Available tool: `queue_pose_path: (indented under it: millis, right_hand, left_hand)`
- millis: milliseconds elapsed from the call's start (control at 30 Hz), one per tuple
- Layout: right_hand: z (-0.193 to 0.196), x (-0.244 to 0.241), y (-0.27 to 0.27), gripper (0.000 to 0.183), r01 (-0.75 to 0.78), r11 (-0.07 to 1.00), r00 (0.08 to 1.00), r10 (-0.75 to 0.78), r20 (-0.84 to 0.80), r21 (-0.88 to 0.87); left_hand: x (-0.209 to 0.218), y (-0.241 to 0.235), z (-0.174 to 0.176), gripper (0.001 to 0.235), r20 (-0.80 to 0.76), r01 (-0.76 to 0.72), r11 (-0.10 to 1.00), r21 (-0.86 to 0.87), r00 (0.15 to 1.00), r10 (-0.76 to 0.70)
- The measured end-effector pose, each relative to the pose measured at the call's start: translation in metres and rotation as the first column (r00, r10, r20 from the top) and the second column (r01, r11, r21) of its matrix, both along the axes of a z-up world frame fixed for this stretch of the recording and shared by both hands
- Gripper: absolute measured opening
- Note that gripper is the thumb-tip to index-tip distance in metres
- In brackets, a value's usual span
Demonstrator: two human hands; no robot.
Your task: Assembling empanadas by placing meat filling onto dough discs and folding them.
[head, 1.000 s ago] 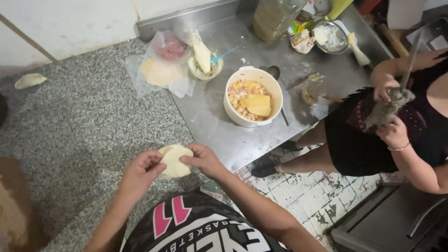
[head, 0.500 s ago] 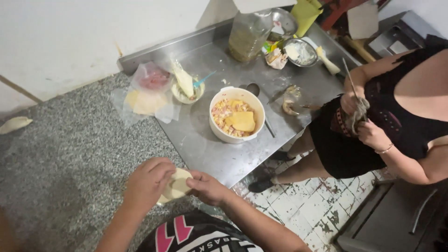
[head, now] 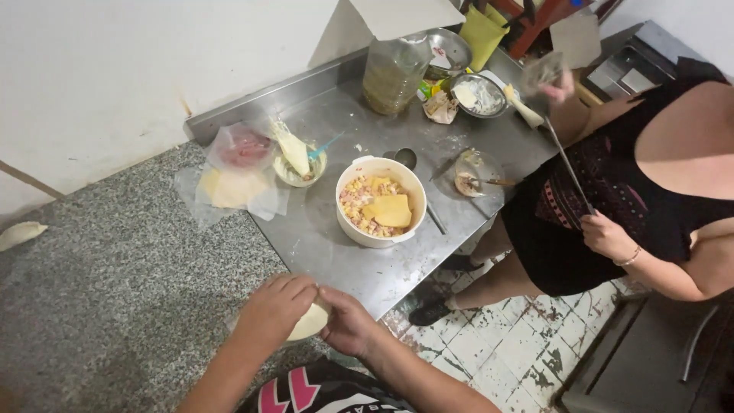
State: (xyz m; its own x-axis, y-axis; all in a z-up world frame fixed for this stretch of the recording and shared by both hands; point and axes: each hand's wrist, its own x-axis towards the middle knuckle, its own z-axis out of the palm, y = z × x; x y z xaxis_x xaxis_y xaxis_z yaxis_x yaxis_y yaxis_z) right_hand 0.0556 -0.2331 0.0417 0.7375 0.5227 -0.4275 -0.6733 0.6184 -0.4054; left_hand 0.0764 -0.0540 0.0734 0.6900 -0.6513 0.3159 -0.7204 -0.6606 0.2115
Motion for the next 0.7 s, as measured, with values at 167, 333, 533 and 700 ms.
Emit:
queue_pose_path:
  millis: [167,333,533,700]
  right_hand:
    - [0.02,0.001,-0.001,0.035,-0.022,0.979,1.0,0.019,-0.013,-0.203]
    - [0.009,0.002,-0.005,0.053,0.114,0.943,0.986,-0.147,-0.083,-0.314]
    - [0.051,0.011,-0.014,0.042,0.133,0.916,0.938,-0.24,-0.25,-0.378]
    - [0.03,0.017,-0.043,0.04,0.332,0.891,0.858,-0.421,-0.293,-0.308]
  left_hand:
    - [0.002,-0.004,-0.007,0.054,-0.089,0.007,0.997,0.081,0.996,0.001]
    - [0.008,-0.006,-0.014,0.073,-0.182,0.011,0.997,0.076,0.983,0.004]
    - [0.017,-0.003,-0.029,0.035,-0.255,-0.001,1.0,-0.026,0.967,-0.006]
    - [0.026,-0.002,-0.04,0.018,-0.343,-0.048,0.99,-0.133,0.939,-0.001]
